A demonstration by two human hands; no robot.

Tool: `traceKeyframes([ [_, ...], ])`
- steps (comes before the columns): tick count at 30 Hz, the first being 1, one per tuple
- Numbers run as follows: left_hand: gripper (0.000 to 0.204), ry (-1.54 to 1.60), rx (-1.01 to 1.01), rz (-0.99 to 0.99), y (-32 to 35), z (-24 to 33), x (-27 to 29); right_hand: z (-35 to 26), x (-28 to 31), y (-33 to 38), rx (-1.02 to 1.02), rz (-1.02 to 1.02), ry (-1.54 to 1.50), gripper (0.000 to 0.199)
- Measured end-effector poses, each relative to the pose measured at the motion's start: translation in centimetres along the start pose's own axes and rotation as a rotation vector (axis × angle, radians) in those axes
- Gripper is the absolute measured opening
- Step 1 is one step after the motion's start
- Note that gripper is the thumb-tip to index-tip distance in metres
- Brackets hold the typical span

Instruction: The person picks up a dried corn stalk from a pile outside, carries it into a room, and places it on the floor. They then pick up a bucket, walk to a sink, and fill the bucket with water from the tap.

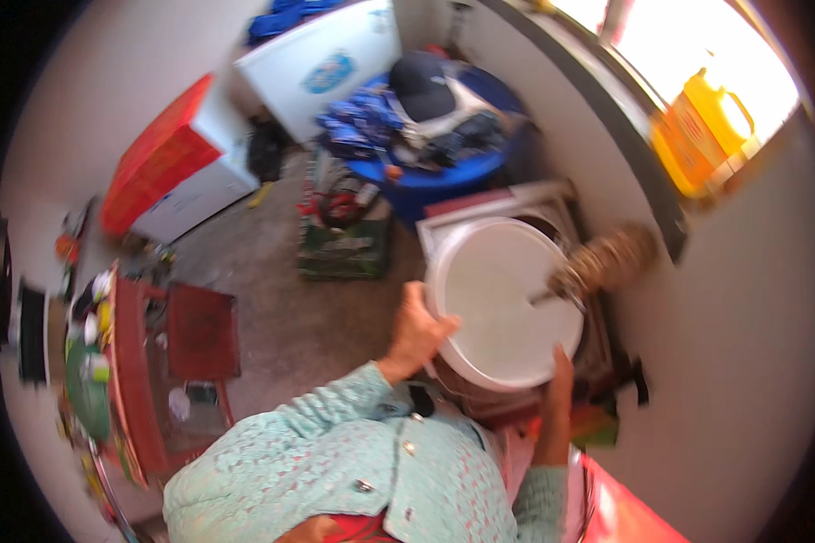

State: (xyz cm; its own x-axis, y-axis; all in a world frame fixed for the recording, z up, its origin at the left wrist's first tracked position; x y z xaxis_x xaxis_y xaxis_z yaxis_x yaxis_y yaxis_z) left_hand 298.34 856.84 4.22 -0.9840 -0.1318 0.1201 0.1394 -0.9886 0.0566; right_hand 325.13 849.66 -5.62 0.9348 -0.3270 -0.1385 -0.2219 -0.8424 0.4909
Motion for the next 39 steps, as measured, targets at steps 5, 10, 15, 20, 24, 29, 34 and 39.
traceKeyframes([
  [5, 0.065, -0.157, -0.022, 0.004, -0.1, 0.0, -0.7, -2.1, -0.9, 1.4, 0.015, 0.003, -0.062, 0.05],
  [10, 0.063, -0.119, 0.009, 0.05, 0.4, 0.7, 0.4, -3.0, -2.2, 2.2, -0.048, 0.013, 0.026, 0.05],
  [15, 0.063, -0.128, 0.048, 0.025, 0.6, 2.0, 0.3, -2.7, -1.5, 2.1, -0.048, 0.049, 0.03, 0.053],
  [20, 0.064, -0.114, 0.069, 0.038, 0.7, 2.1, 0.3, -2.0, -0.6, 1.4, -0.052, 0.063, 0.077, 0.054],
  [24, 0.065, -0.112, 0.059, 0.019, 0.6, 2.2, 0.3, -2.4, -1.6, 2.0, -0.012, 0.114, 0.035, 0.051],
  [29, 0.066, -0.109, 0.023, 0.048, 0.6, 1.6, 0.1, -3.7, -2.3, 3.0, -0.029, 0.049, 0.093, 0.048],
  [34, 0.068, -0.1, 0.039, 0.031, 0.3, 0.8, -0.1, -2.9, -2.1, 2.3, -0.022, 0.092, 0.042, 0.041],
  [39, 0.073, -0.11, 0.027, -0.011, 0.4, 1.1, 0.1, -2.5, -1.4, 1.9, -0.043, 0.074, 0.038, 0.041],
])
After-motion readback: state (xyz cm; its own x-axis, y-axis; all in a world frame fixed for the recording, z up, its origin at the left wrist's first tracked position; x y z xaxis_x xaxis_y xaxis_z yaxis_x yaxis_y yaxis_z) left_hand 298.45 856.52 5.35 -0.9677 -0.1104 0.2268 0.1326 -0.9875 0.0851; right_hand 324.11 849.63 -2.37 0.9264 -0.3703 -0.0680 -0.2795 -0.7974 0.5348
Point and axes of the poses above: each hand's wrist, its own y-axis away from the middle knuckle, its own x-axis out of the back of the hand, z = x × y, the point moved 2 cm from there along -y, towards the middle knuckle, and after that the axes turned 11 degrees about y, right-handed, at the moved point
